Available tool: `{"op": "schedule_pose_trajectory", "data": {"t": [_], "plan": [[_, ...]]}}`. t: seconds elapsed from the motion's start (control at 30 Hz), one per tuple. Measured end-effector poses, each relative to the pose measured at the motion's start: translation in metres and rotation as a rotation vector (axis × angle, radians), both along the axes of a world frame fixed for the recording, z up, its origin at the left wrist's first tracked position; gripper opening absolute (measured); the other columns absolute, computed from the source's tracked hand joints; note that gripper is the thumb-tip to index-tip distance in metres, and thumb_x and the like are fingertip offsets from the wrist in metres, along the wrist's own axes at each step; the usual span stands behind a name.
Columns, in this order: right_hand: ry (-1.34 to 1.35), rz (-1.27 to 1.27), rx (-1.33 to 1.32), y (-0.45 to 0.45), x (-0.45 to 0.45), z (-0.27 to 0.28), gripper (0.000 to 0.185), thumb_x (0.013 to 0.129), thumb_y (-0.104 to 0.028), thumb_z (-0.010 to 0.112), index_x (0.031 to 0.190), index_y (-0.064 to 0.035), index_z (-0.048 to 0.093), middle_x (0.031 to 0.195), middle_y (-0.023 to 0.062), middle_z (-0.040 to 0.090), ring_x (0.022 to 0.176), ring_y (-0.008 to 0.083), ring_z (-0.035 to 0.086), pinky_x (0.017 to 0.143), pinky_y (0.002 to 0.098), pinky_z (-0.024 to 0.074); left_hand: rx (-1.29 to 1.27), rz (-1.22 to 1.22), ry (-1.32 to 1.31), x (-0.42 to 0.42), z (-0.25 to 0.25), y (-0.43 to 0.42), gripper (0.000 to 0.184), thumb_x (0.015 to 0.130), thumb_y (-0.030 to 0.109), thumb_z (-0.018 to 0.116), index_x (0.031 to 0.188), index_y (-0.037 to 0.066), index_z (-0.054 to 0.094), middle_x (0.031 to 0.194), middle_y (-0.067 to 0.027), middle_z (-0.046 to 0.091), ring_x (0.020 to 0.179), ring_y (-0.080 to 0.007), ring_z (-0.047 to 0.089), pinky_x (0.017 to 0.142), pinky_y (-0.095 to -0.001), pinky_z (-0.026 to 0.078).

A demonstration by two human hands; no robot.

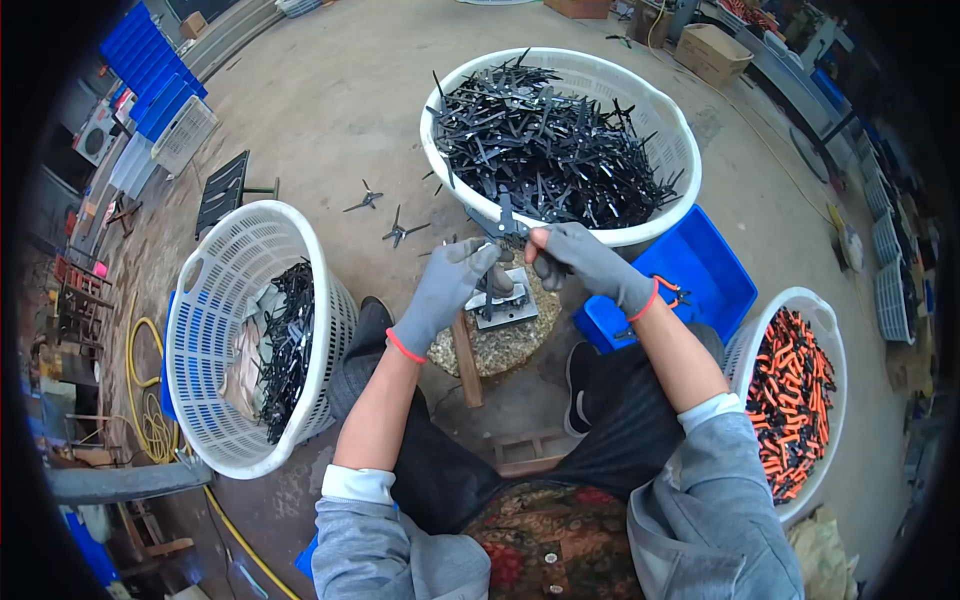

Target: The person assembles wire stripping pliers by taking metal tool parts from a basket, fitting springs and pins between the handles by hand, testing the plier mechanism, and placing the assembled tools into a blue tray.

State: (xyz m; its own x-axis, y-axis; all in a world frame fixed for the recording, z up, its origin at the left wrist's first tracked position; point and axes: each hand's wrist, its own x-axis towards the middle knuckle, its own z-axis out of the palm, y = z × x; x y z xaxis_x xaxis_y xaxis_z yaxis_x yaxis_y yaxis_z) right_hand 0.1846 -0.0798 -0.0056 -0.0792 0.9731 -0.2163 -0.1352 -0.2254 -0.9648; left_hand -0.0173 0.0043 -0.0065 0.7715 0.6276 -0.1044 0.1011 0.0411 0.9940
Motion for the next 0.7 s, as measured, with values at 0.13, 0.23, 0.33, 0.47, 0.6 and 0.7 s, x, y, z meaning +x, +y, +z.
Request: {"op": "schedule_pose_trajectory", "data": {"t": [0.13,0.23,0.33,0.47,0.6,0.7], "plan": [[-0.027,0.073,0.010,-0.007,-0.006,0.000,0.037,0.095,-0.036,0.046,0.073,-0.0073,0.053,0.053,-0.0016,0.046,0.043,0.0084,0.042,0.042,0.0228,0.0329,0.031,-0.117,0.136,-0.011,0.027,0.002,0.057,0.095,0.048,0.034,0.105,-0.003,0.060,0.070,-0.0088,0.063,0.061,-0.0150,0.060,0.064,-0.0274,0.049],[0.040,0.068,-0.027,-0.013,-0.015,0.006,0.036,0.095,-0.036,0.046,0.071,-0.0082,0.051,0.053,-0.0017,0.044,0.044,0.0085,0.042,0.043,0.0222,0.0323,-0.261,0.053,0.012,-0.011,0.011,0.008,0.064,0.094,0.053,0.033,0.105,-0.003,0.060,0.068,-0.0094,0.061,0.061,-0.0168,0.061,0.062,-0.0291,0.052],[0.121,-0.031,-0.045,-0.013,-0.019,0.000,0.036,0.095,-0.036,0.046,0.072,-0.0085,0.051,0.056,-0.0017,0.045,0.046,0.0086,0.044,0.044,0.0220,0.0332,-0.344,0.073,0.073,-0.007,0.020,-0.002,0.065,0.094,0.053,0.033,0.104,-0.005,0.059,0.066,-0.0093,0.060,0.059,-0.0171,0.061,0.059,-0.0290,0.053],[0.171,-0.208,-0.006,-0.011,-0.007,-0.006,0.037,0.095,-0.038,0.046,0.074,-0.0079,0.051,0.059,-0.0016,0.047,0.049,0.0086,0.046,0.046,0.0229,0.0366,-0.304,-0.118,0.195,-0.009,0.022,-0.005,0.063,0.095,0.050,0.033,0.098,-0.008,0.060,0.063,-0.0094,0.058,0.056,-0.0178,0.060,0.058,-0.0278,0.052],[0.141,-0.159,0.051,-0.015,-0.004,-0.007,0.039,0.095,-0.041,0.044,0.096,-0.0035,0.055,0.080,0.0053,0.057,0.072,0.0131,0.056,0.066,0.0277,0.0459,-0.151,-0.154,0.205,-0.010,0.020,-0.006,0.062,0.096,0.047,0.033,0.090,-0.008,0.061,0.059,-0.0093,0.057,0.053,-0.0174,0.059,0.054,-0.0276,0.049],[0.473,0.015,0.061,-0.018,-0.014,-0.002,0.054,0.094,-0.046,0.042,0.123,-0.0009,0.046,0.115,0.0128,0.054,0.107,0.0218,0.053,0.093,0.0360,0.0415,-0.112,-0.199,0.145,-0.012,0.015,-0.009,0.060,0.096,0.045,0.034,0.087,-0.007,0.062,0.057,-0.0091,0.057,0.051,-0.0169,0.058,0.051,-0.0272,0.046]]}}
